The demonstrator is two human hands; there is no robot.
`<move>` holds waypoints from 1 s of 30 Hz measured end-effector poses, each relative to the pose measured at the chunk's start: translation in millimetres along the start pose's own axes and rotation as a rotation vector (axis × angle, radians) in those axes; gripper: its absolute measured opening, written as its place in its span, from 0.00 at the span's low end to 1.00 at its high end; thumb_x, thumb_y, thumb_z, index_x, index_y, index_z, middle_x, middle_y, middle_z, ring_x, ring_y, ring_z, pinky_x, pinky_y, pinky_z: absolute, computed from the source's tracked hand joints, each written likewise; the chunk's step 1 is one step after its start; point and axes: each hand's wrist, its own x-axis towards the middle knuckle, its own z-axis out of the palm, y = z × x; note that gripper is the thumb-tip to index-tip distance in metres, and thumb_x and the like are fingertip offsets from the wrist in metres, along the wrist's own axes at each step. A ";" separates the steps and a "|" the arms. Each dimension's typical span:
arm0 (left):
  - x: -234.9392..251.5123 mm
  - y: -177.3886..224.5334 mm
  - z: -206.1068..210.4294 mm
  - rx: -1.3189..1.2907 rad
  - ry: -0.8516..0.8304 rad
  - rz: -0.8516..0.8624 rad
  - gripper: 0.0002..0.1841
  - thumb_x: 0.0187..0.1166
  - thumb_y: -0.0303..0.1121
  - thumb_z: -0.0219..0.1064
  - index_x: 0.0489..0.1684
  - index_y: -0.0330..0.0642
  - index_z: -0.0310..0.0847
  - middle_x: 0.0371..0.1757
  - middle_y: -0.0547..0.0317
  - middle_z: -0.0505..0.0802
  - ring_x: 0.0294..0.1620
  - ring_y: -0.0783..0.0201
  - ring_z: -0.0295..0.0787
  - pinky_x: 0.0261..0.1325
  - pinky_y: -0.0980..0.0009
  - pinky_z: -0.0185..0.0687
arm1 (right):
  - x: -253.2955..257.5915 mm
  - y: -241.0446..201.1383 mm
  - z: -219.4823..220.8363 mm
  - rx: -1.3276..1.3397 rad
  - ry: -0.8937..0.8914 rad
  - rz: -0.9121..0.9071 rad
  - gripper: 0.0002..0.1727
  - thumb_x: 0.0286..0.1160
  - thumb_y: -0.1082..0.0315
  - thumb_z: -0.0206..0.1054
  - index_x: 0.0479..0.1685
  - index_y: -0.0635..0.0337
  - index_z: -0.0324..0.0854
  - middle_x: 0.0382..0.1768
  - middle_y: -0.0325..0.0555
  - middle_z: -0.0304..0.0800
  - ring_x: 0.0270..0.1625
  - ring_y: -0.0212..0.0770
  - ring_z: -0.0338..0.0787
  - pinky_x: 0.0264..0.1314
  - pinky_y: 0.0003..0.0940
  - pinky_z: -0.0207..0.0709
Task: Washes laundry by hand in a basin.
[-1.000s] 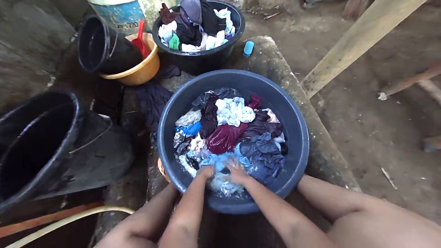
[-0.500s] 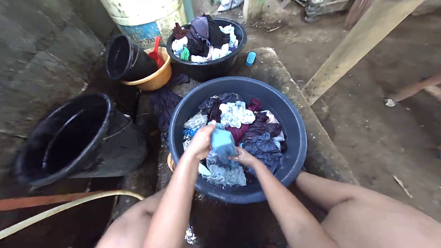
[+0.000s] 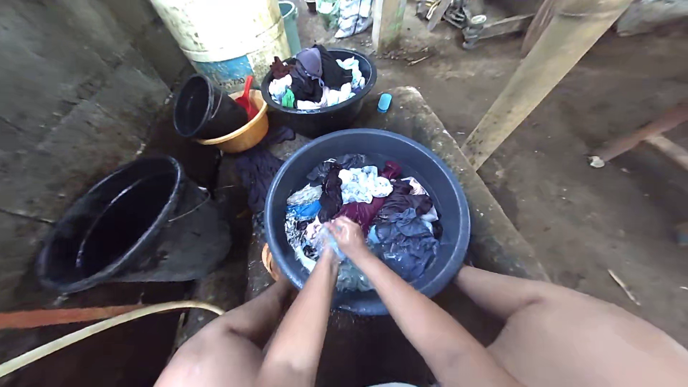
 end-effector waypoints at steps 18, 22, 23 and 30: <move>122.4 -104.0 -70.3 1.470 -0.393 -0.227 0.33 0.78 0.34 0.71 0.81 0.28 0.65 0.79 0.29 0.78 0.81 0.37 0.74 0.82 0.41 0.67 | -13.9 180.5 58.4 -0.369 -0.741 0.603 0.36 0.89 0.51 0.59 0.88 0.68 0.62 0.90 0.69 0.55 0.93 0.66 0.53 0.94 0.64 0.45; 113.0 -79.2 -75.3 1.483 -0.387 -0.177 0.28 0.79 0.32 0.70 0.77 0.27 0.72 0.77 0.28 0.79 0.82 0.35 0.73 0.83 0.40 0.65 | 13.8 183.5 34.1 -0.389 -0.924 0.591 0.38 0.88 0.51 0.62 0.86 0.72 0.63 0.85 0.74 0.64 0.89 0.70 0.61 0.89 0.69 0.51; 105.0 -68.6 -79.7 1.487 -0.305 -0.169 0.26 0.81 0.33 0.69 0.75 0.28 0.74 0.76 0.29 0.80 0.81 0.35 0.74 0.82 0.40 0.66 | 20.6 181.5 28.2 -0.374 -0.925 0.557 0.39 0.86 0.52 0.65 0.87 0.70 0.63 0.85 0.73 0.65 0.89 0.69 0.62 0.89 0.68 0.51; 19.1 14.3 -44.7 1.409 -0.026 0.039 0.23 0.93 0.40 0.52 0.62 0.28 0.84 0.64 0.30 0.88 0.71 0.36 0.84 0.74 0.38 0.74 | -3.5 96.3 32.1 0.157 -0.446 0.103 0.71 0.48 0.64 0.91 0.95 0.67 0.42 0.93 0.71 0.43 0.94 0.62 0.51 0.95 0.52 0.50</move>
